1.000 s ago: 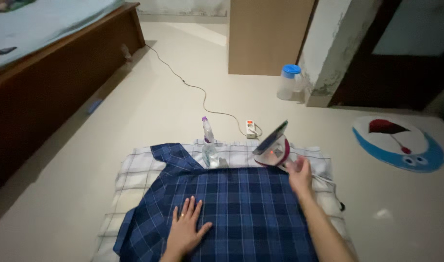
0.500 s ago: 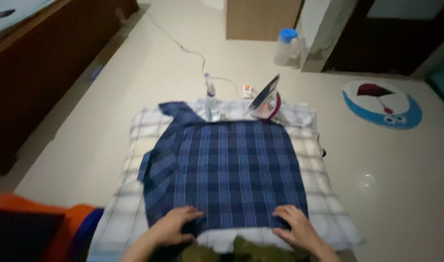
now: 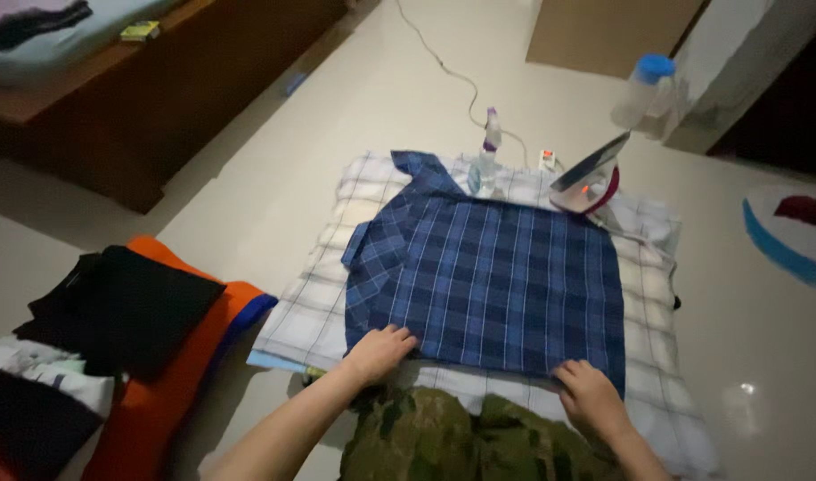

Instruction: The person irons a blue plaid shirt laid on a checkered cloth on the floor, then folds it and places it on a pile of clothes. They then pick up a black garment with orange stripes, spray it with water, and begin ironing it.

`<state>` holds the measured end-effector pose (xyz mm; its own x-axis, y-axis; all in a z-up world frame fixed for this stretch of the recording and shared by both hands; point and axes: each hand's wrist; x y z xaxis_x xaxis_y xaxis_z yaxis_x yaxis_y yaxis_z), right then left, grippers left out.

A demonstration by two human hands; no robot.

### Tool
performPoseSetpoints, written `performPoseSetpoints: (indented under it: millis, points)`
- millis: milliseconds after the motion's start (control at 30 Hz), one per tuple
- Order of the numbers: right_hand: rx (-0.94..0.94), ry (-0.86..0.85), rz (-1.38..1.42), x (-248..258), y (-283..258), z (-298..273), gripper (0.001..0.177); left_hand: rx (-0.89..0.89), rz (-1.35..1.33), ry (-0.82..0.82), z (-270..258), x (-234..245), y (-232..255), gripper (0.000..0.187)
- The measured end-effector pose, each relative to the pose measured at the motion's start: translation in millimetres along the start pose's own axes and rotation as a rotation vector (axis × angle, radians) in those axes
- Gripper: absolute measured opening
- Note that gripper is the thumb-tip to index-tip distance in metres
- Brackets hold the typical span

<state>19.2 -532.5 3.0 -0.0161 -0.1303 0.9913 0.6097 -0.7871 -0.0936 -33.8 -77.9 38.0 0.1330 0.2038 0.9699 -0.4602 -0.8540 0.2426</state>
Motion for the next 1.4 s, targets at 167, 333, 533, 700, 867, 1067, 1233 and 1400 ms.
performPoseSetpoints:
  millis: [167,333,533,700,867,1067,1233,1400]
  points:
    - [-0.323,-0.092,0.363,22.9,46.6,38.6,0.030,0.121,0.012,-0.179,57.5,21.7,-23.9,0.026]
    - [-0.515,-0.135,0.527,35.9,92.8,104.9,0.034,0.154,0.023,-0.119,152.2,49.5,-65.2,0.026]
    - [-0.459,-0.269,0.503,3.0,127.0,155.2,0.037,0.175,0.228,-0.110,219.9,33.1,-86.0,0.018]
    - [-0.466,-0.291,0.489,-10.6,136.3,162.8,0.039,0.132,0.295,-0.182,224.9,44.6,-77.0,0.040]
    - [-0.537,-0.234,0.429,-8.0,138.6,132.8,0.048,-0.014,-0.141,0.200,182.7,80.8,-60.5,0.071]
    - [-0.659,0.107,0.362,-10.6,144.0,71.6,0.077,0.220,-0.482,0.281,66.8,102.6,-98.8,0.075]
    - [-0.956,0.164,0.219,-34.4,135.2,55.9,0.086,0.409,-0.418,0.312,16.4,54.8,-113.8,0.072]
    - [-0.815,0.305,-0.071,-44.3,116.9,71.0,0.078,0.618,-0.451,0.450,33.6,5.0,-112.3,0.035]
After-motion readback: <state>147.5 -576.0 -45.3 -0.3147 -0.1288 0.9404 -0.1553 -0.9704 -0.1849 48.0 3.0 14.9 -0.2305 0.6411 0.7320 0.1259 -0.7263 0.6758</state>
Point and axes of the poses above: each hand's wrist, its own z-axis towards the middle knuckle, its own x-axis out of the back of the hand, y = z × x, and after that the axes turned 4 degrees about -z, right-handed
